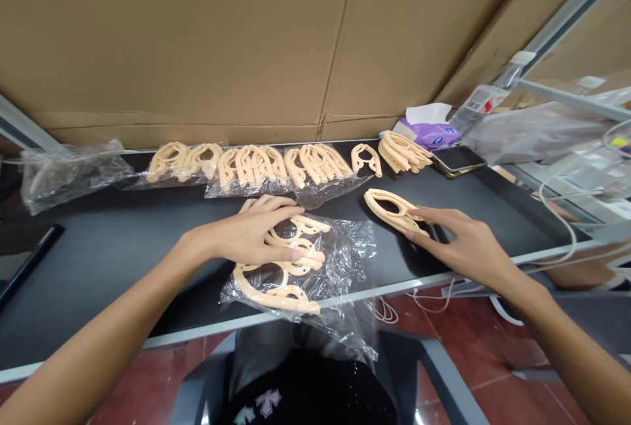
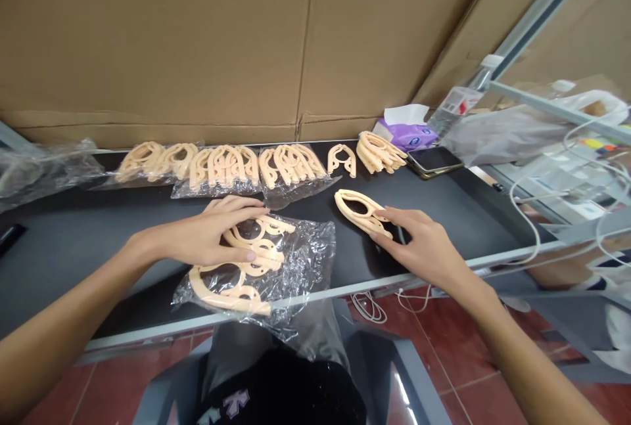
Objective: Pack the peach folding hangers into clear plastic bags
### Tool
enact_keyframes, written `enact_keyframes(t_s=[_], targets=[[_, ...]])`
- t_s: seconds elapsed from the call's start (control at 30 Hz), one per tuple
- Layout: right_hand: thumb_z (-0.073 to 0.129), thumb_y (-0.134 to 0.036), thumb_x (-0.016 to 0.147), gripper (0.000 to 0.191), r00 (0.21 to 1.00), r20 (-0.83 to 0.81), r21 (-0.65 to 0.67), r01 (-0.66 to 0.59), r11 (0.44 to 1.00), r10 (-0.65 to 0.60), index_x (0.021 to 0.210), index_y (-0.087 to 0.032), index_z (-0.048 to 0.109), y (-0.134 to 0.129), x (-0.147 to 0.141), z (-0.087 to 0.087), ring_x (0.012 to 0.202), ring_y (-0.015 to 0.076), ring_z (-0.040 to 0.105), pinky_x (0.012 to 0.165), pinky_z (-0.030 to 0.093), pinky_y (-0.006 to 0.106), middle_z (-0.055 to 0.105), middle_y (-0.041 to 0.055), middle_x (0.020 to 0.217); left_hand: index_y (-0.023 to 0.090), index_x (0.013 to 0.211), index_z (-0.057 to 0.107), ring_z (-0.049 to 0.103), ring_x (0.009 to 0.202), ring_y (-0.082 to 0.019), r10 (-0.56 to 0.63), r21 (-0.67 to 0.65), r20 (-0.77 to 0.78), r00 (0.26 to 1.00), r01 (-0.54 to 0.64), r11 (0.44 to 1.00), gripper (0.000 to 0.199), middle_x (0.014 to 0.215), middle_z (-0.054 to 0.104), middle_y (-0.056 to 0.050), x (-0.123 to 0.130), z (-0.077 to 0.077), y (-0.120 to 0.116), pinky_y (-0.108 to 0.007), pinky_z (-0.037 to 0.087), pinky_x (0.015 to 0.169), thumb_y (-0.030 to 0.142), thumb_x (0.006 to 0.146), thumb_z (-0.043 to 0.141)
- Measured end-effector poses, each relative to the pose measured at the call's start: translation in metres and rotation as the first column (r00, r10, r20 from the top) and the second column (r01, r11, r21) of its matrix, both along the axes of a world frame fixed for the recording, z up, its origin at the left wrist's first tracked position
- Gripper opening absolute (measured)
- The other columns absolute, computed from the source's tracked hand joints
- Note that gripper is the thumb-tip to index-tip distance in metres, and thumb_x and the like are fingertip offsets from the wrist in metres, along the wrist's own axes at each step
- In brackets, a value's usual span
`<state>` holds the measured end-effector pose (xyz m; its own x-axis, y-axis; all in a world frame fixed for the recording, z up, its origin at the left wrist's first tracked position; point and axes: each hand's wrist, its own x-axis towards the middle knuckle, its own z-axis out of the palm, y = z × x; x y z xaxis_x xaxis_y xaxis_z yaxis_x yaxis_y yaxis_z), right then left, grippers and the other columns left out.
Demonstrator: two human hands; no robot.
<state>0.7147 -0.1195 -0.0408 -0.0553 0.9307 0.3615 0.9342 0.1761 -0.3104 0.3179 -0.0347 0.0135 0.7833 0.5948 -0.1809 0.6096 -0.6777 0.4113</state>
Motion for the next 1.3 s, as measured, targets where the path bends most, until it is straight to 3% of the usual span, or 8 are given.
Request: enact_keyframes(t_s=[0.17,0.37,0.47,0.53,0.7,0.93,1.1,1.3], targets=[[0.064,-0.050,0.089,0.033,0.994,-0.100,0.082,-0.031,0.996,0.039,0.108,-0.026,0.077,-0.007,0.003,0.000,0.110,0.0306,0.070,0.100,0.054,0.051,0.078,0.0083,0.115,0.029,0.154,0.043,0.027,0.151,-0.038,0.066,0.148,0.026,0.997,-0.069,0.987,0.075,0.163,0.038,-0.009,0.001,0.011,-0.021,-0.061,0.011,0.123,0.068,0.092,0.054],[0.065,-0.052,0.086,0.036,0.990,-0.138,0.066,-0.034,0.997,0.043,0.106,-0.025,0.077,-0.002,0.001,-0.003,0.112,0.0321,0.069,0.102,0.052,0.054,0.076,0.0106,0.119,0.025,0.135,0.057,0.048,0.131,-0.031,0.128,0.311,0.178,0.976,-0.179,0.933,0.042,0.144,0.056,-0.010,0.008,0.009,-0.076,-0.051,0.035,0.111,0.046,0.098,0.058],[0.062,-0.051,0.089,0.033,0.991,-0.128,0.052,-0.037,0.998,0.043,0.104,-0.026,0.076,0.001,0.000,-0.003,0.105,0.0303,0.070,0.099,0.053,0.051,0.078,0.0082,0.111,0.021,0.109,0.063,0.059,0.109,-0.028,0.169,0.330,0.201,0.965,-0.229,0.916,0.028,0.116,0.067,-0.009,0.031,0.006,-0.101,-0.048,0.042,0.100,0.046,0.096,0.061],[0.060,-0.049,0.091,0.030,0.994,-0.085,0.080,-0.055,0.995,0.062,0.099,-0.026,0.077,0.002,-0.001,0.001,0.101,0.0294,0.071,0.097,0.053,0.049,0.079,0.0078,0.106,0.020,0.092,0.061,0.061,0.097,-0.028,0.188,0.351,0.170,0.967,-0.238,0.906,0.032,0.100,0.069,-0.008,0.049,0.005,-0.109,-0.047,0.044,0.093,0.051,0.095,0.061],[0.053,-0.044,0.094,0.030,0.994,-0.074,0.112,-0.068,0.991,0.076,0.089,-0.026,0.077,-0.001,-0.004,0.011,0.091,0.0275,0.072,0.090,0.054,0.045,0.079,0.0078,0.097,0.019,0.083,0.061,0.063,0.091,-0.030,0.169,0.386,0.065,0.983,-0.181,0.904,0.044,0.086,0.069,-0.008,0.079,0.000,-0.108,-0.050,0.044,0.093,0.062,0.092,0.059],[0.058,-0.055,0.090,0.042,0.999,-0.021,0.066,0.051,0.997,-0.049,0.101,-0.019,0.076,-0.008,-0.009,0.003,0.100,0.0328,0.066,0.088,0.053,0.049,0.075,0.0130,0.102,0.019,0.079,0.060,0.065,0.084,-0.028,0.207,0.414,-0.007,0.978,-0.186,0.891,0.029,0.080,0.069,-0.007,0.081,0.000,-0.104,-0.049,0.045,0.088,0.045,0.092,0.060],[0.055,-0.057,0.089,0.041,0.995,-0.045,-0.023,0.091,0.996,-0.092,0.097,-0.021,0.075,-0.005,-0.005,0.005,0.102,0.0318,0.064,0.088,0.052,0.047,0.074,0.0112,0.102,0.020,0.072,0.056,0.063,0.077,-0.024,0.207,0.400,0.039,0.977,-0.205,0.893,0.020,0.075,0.067,-0.005,0.080,0.006,-0.104,-0.044,0.044,0.081,0.027,0.091,0.053],[0.057,-0.058,0.085,0.039,0.981,-0.155,-0.130,0.095,0.987,-0.115,0.094,-0.024,0.074,-0.001,-0.002,0.013,0.092,0.0301,0.068,0.084,0.054,0.045,0.076,0.0088,0.098,0.020,0.071,0.055,0.057,0.068,-0.020,0.200,0.404,0.152,0.968,-0.246,0.881,0.020,0.069,0.065,-0.002,0.075,0.006,-0.105,-0.039,0.041,0.075,0.022,0.090,0.050]])
